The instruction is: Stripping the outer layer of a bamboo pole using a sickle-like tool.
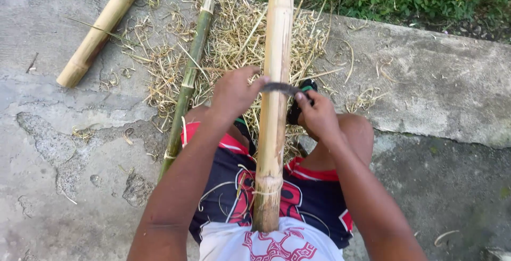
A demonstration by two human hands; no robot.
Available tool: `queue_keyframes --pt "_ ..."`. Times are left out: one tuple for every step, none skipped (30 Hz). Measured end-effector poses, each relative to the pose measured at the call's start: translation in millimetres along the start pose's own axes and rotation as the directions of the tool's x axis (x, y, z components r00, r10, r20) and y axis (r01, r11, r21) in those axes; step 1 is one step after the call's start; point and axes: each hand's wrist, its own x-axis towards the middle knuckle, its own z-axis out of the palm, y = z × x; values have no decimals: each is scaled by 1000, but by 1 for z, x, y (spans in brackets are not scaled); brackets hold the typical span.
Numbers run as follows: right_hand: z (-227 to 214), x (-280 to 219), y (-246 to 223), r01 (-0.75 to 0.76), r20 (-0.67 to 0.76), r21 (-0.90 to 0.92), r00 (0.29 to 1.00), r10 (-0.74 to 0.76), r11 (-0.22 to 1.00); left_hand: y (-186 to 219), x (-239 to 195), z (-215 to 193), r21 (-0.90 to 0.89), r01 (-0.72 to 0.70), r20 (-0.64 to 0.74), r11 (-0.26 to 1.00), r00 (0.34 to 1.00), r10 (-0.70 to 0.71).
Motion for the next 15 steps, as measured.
queue_keyframes --pt "-2 17 -1 1 4 2 1000 -1 1000 1 7 4 3 3 -1 1000 1000 -3" --pt "-4 35 -2 30 -13 -29 999 -30 999 3 15 8 57 11 -1 998 1000 -11" --pt "-5 52 -3 56 -28 -61 998 -58 997 4 22 12 109 19 1 994 1000 -19" --pt "-6 70 -4 56 -25 -59 998 -58 997 -3 39 18 111 22 1 994 1000 -22" --pt "-7 88 -5 125 -46 -136 990 -132 983 -9 57 25 130 28 -31 991 999 -24" --pt "-8 106 -6 191 -61 -213 976 -208 958 -15 74 31 149 34 -63 988 998 -24" --pt "-12 124 -14 194 -56 -210 976 -210 958 -13 94 27 152 39 -66 988 997 -29" --pt "-17 141 -22 153 -49 -214 985 -167 965 -12 114 23 130 107 -26 986 994 -105" --pt "-21 158 -29 109 -42 -215 992 -121 970 -9 134 20 113 175 17 978 984 -178" --pt "-23 178 -29 112 -37 -210 992 -122 971 -10 151 20 118 180 15 977 983 -183" --pt "-25 196 -28 121 -42 -199 990 -132 972 -10 168 19 97 174 -19 980 985 -173" --pt "-28 215 -27 131 -46 -188 989 -142 973 -11 186 19 77 166 -53 983 985 -163" --pt "-30 226 -32 131 -47 -182 989 -141 974 -12 202 20 83 166 -52 983 985 -162" --pt "-33 237 -37 138 -74 -189 985 -154 972 -14 218 22 84 182 -80 980 981 -176" --pt "-35 247 -41 143 -103 -194 981 -165 970 -16 234 23 85 197 -107 977 976 -187"
